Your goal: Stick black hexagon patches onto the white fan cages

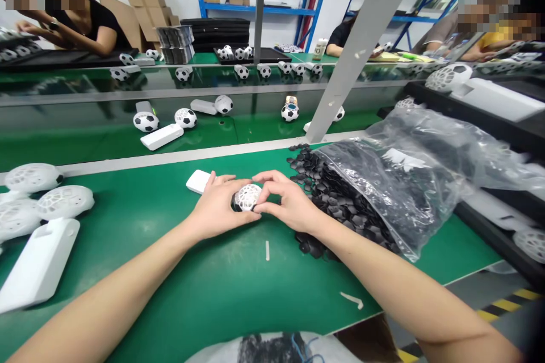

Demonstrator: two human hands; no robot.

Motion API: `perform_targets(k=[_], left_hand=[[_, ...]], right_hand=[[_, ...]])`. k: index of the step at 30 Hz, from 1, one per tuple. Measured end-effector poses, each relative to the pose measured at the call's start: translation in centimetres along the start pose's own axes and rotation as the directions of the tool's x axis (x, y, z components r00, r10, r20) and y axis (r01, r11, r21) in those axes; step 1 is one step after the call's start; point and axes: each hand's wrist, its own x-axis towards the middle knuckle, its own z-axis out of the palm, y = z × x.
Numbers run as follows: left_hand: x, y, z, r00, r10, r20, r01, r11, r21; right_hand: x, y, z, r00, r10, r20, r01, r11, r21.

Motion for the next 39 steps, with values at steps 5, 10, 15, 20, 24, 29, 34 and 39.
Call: perform_targets(k=[5,10,15,20,24,29,34,39], left_hand=[[0.1,0.0,-0.2,1.000,-0.011,-0.016,0.010,0.999,-0.048],[0.1,-0.6,-0.5,0.989,0.106,0.106,-0.099,0.993,-0.072],[-0.1,-0.5,-0.2,0.995,0.067,0.076,-0.065,0.997,-0.031],[-0.5,0.3,-0.5,0.975,0.091,0.201,-0.076,0.994,-0.082],[-1.0,1.0,0.2,0.994,0.004,0.114,0.013,0.989,-0.148],[-0.5,0.1,0.1,0.970,0.178,0.167,-0.131,0.957,-0.260],[-0.2,-0.8,-0.5,0.945,0.268,0.185,-0.201,0.928,-0.314],[-0.4,-0.2,-0.2,0.957,0.242,0.162,-0.189,0.939,-0.286]], right_hand=[[0.3,0.5,0.2,0.989,0.146,0.020,-0.147,0.972,0.182],[0.0,1.2,-2.3,0.961,0.265,0.085,-0.250,0.956,-0.152],[-0.4,1.7,-3.3,0.895,0.416,0.163,-0.315,0.846,-0.431],[-0.4,1.6,-3.2,0.875,0.433,0.219,-0.319,0.854,-0.412],[-0.6,0.9,-3.4,0.917,0.346,0.197,-0.270,0.905,-0.330],[-0.8,0.1,-2.7,0.895,0.380,0.233,-0.419,0.897,0.144],[-0.7,-0.4,-2.3,0.979,0.119,0.165,-0.126,0.991,0.034],[-0.8,-1.1,-2.6,0.998,-0.050,0.039,0.060,0.936,-0.348]])
